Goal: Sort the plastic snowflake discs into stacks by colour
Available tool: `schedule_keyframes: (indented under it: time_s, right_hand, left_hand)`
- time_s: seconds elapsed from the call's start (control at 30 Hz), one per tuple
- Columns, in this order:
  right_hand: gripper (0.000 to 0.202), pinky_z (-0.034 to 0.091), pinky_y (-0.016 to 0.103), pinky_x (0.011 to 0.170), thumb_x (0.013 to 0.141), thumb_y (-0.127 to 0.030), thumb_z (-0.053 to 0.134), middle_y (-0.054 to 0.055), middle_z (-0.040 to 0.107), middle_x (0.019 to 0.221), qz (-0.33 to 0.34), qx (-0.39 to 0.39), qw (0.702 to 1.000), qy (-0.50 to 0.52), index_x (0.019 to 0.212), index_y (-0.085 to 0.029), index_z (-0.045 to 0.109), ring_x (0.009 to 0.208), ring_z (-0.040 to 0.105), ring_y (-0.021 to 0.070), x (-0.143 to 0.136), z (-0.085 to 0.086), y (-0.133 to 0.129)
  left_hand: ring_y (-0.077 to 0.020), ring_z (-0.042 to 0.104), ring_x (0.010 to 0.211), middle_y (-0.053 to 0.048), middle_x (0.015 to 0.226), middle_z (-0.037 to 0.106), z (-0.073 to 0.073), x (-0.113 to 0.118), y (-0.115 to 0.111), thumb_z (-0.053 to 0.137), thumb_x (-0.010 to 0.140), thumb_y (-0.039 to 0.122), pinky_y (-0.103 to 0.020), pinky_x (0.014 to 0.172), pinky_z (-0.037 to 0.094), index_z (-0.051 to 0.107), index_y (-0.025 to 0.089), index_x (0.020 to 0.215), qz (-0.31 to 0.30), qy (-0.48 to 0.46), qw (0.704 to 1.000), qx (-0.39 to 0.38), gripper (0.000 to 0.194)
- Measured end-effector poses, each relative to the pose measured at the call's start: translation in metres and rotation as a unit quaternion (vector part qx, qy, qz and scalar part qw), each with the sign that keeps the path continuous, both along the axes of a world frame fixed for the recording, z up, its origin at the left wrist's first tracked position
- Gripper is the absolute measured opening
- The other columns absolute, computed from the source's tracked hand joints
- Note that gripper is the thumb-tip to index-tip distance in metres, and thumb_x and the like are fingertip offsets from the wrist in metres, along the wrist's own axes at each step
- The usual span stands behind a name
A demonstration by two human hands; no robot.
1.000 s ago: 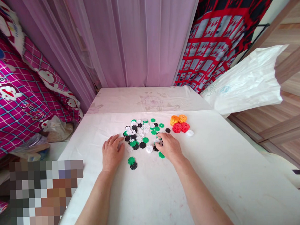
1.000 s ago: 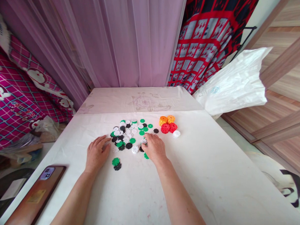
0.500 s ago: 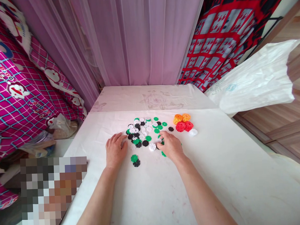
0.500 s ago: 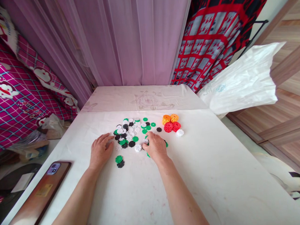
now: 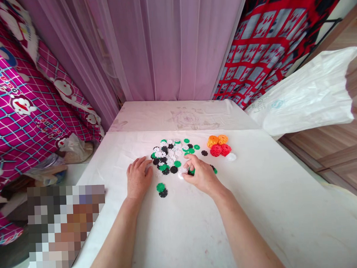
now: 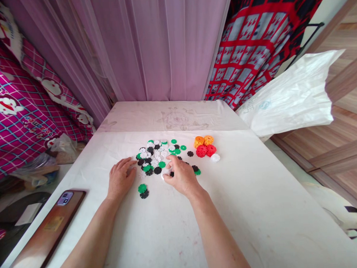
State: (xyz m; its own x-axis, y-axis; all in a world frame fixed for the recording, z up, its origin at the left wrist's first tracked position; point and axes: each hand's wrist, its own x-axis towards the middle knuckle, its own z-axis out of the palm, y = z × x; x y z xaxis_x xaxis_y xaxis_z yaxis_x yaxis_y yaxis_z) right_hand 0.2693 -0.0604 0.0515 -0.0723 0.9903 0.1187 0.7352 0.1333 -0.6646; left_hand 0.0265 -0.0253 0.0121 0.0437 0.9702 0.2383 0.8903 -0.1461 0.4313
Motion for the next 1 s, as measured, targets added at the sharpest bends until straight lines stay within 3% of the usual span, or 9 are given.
schedule_keyframes:
  time_s: [0.53,0.73,0.87,1.0]
  right_hand:
    - [0.052,0.047,0.03,0.079,0.071,-0.018,0.069,-0.001,0.071,0.096,0.019,0.01,0.999,-0.029,0.12,-0.025,0.053,0.083,0.064,0.0155,0.0,-0.008,-0.001]
    - [0.026,0.048,0.029,0.077,0.079,-0.014,0.058,0.001,0.072,0.097,-0.006,0.048,0.998,-0.047,0.102,-0.025,0.065,0.081,0.065,0.0158,0.008,-0.011,0.008]
    - [0.019,0.048,0.031,0.085,0.082,-0.014,0.057,0.002,0.072,0.1,0.007,0.055,0.997,-0.057,0.09,-0.025,0.07,0.095,0.065,0.0184,-0.003,-0.011,0.021]
    - [0.022,0.048,0.032,0.094,0.085,-0.019,0.06,0.003,0.07,0.114,0.056,0.039,0.996,-0.064,0.101,-0.026,0.073,0.106,0.063,0.0187,-0.026,-0.001,0.037]
  left_hand:
    - [-0.0293,0.05,0.133,-0.005,0.135,0.064,0.001,0.001,0.0,0.049,0.089,0.028,-0.053,0.114,0.033,0.07,0.026,0.115,0.003,-0.005,1.0,-0.004,0.033]
    - [-0.0288,0.051,0.132,-0.005,0.134,0.064,0.001,0.002,0.0,0.049,0.089,0.027,-0.052,0.113,0.034,0.07,0.027,0.113,0.004,-0.005,1.0,0.001,0.032]
    - [-0.0285,0.051,0.131,-0.005,0.134,0.064,0.001,0.001,0.0,0.048,0.09,0.027,-0.052,0.112,0.035,0.07,0.027,0.113,-0.002,-0.004,1.0,0.007,0.032]
    - [-0.0293,0.052,0.13,-0.006,0.134,0.064,0.0,0.0,0.001,0.049,0.089,0.027,-0.053,0.111,0.036,0.07,0.027,0.114,-0.001,-0.001,1.0,0.01,0.033]
